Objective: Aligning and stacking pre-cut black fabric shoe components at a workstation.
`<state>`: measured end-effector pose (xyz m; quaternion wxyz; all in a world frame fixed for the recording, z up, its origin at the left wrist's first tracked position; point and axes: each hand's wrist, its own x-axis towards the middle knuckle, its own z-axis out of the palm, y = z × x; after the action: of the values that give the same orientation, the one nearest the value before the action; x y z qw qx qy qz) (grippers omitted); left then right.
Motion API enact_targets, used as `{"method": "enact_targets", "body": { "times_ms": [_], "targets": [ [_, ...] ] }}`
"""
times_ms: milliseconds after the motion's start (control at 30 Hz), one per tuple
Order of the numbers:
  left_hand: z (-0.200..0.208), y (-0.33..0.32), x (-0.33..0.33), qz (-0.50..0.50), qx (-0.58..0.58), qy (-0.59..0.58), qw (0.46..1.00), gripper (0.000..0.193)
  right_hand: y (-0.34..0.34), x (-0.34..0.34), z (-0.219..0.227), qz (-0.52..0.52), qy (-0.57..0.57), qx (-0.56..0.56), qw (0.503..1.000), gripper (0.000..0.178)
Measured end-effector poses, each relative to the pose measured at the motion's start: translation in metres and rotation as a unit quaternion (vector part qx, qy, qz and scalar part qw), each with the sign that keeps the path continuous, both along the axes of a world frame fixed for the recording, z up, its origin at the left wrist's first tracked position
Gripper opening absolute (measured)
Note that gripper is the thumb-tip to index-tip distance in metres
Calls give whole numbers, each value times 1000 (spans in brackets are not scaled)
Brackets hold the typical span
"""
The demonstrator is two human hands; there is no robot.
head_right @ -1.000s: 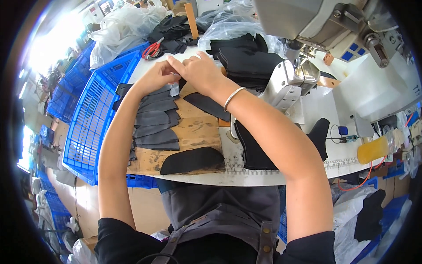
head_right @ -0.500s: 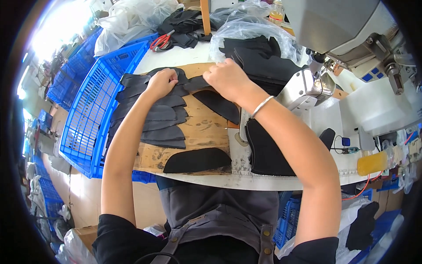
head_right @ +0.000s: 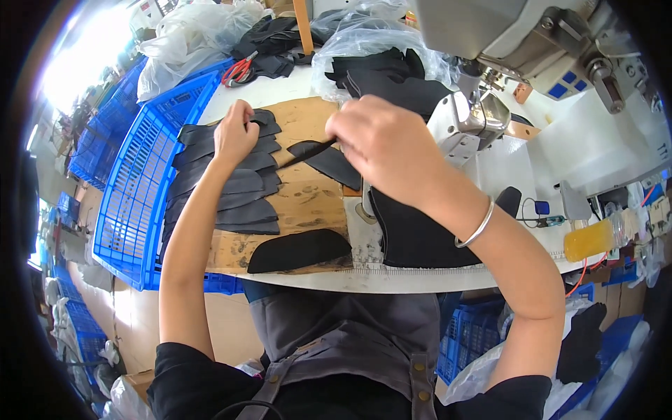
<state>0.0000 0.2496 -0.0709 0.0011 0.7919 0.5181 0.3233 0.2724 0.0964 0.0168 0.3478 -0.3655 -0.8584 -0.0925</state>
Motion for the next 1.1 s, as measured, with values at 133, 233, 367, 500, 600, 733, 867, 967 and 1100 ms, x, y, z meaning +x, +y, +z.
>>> {"method": "enact_targets", "body": {
  "times_ms": [133, 233, 367, 500, 600, 733, 867, 967, 1100],
  "targets": [
    [21, -38, 13, -69, -179, -156, 969, 33, -4, -3, -18, 109, 26, 26, 993, 26],
    [27, -87, 34, -279, -456, -343, 773, 70, -24, -7, -17, 155, 117, 13, 981, 30],
    [24, -124, 38, -372, -544, -381, 649, 63, -51, -6, -28, 191, 241, -86, 948, 36],
    [43, -145, 49, -376, -549, -400, 631, 33, -64, 10, -36, 154, 262, -135, 943, 38],
    [48, -154, 63, -346, -524, -383, 677, 23, -79, 13, -41, 46, 432, -286, 854, 39],
    [45, -153, 70, -302, -503, -384, 713, 17, -85, 24, -40, 54, 544, -438, 714, 28],
    [45, -152, 75, -291, -550, -400, 673, 24, -83, 16, -57, -17, 481, -355, 801, 34],
    [55, -158, 78, -266, -580, -415, 648, 28, -81, 12, -62, -32, 467, -315, 825, 36],
    [50, -164, 89, -249, -527, -345, 736, 29, -85, 8, -63, -63, 410, -240, 878, 33]
  ]
}}
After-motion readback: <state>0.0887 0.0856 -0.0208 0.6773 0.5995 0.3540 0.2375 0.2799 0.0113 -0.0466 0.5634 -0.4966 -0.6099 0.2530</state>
